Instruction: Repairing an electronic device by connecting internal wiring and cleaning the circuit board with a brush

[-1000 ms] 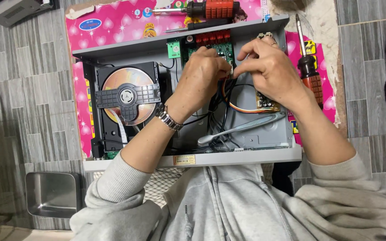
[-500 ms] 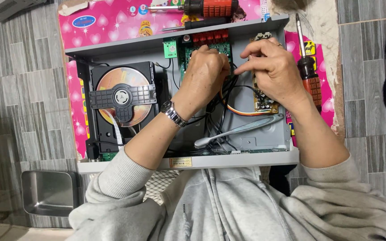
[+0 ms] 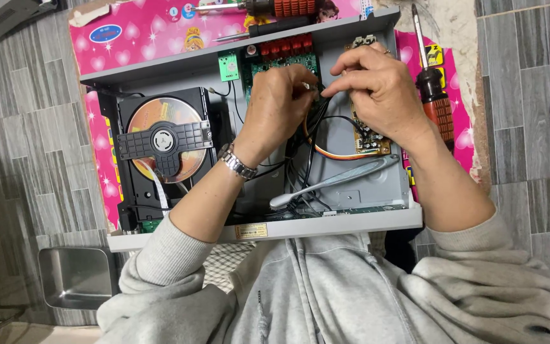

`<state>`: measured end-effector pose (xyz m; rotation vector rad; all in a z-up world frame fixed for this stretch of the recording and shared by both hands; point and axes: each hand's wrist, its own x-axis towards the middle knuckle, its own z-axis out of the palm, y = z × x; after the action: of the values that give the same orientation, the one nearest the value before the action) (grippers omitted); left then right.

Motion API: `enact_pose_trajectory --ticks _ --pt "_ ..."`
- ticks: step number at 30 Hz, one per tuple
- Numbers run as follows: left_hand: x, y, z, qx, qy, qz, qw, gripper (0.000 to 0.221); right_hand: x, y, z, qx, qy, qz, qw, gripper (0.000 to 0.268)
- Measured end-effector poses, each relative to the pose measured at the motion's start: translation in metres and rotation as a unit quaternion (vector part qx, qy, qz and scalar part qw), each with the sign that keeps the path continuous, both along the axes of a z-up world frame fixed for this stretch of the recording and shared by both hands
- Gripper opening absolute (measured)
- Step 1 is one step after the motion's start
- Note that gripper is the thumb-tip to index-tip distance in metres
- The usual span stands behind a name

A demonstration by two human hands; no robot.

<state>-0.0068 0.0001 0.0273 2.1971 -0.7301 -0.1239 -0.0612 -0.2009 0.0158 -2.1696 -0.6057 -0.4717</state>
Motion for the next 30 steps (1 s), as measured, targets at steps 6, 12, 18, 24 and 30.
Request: enact_pose_trajectory --ticks 6,12,18,24,30 --pt "0.003 0.008 0.002 0.020 -0.057 -0.082 0.995 0.011 0.000 0.000 -0.002 -0.003 -0.009 -0.005 1.000 0.042" --pt "0.005 0.013 -0.009 0.036 -0.200 -0.100 0.974 0.008 0.000 0.000 -0.001 -0.005 -0.015 -0.006 1.000 0.041" --pt "0.002 0.012 0.000 0.023 -0.231 -0.129 0.964 0.016 0.000 0.001 -0.002 -0.001 -0.006 -0.012 1.000 0.044" --pt "0.001 0.010 -0.003 0.009 -0.241 -0.140 0.960 0.014 0.000 0.000 -0.001 0.000 -0.005 -0.012 1.000 0.043" --pt "0.000 0.009 -0.003 0.027 -0.255 -0.135 0.957 0.014 0.000 0.000 -0.003 0.000 0.000 -0.014 1.000 0.041"
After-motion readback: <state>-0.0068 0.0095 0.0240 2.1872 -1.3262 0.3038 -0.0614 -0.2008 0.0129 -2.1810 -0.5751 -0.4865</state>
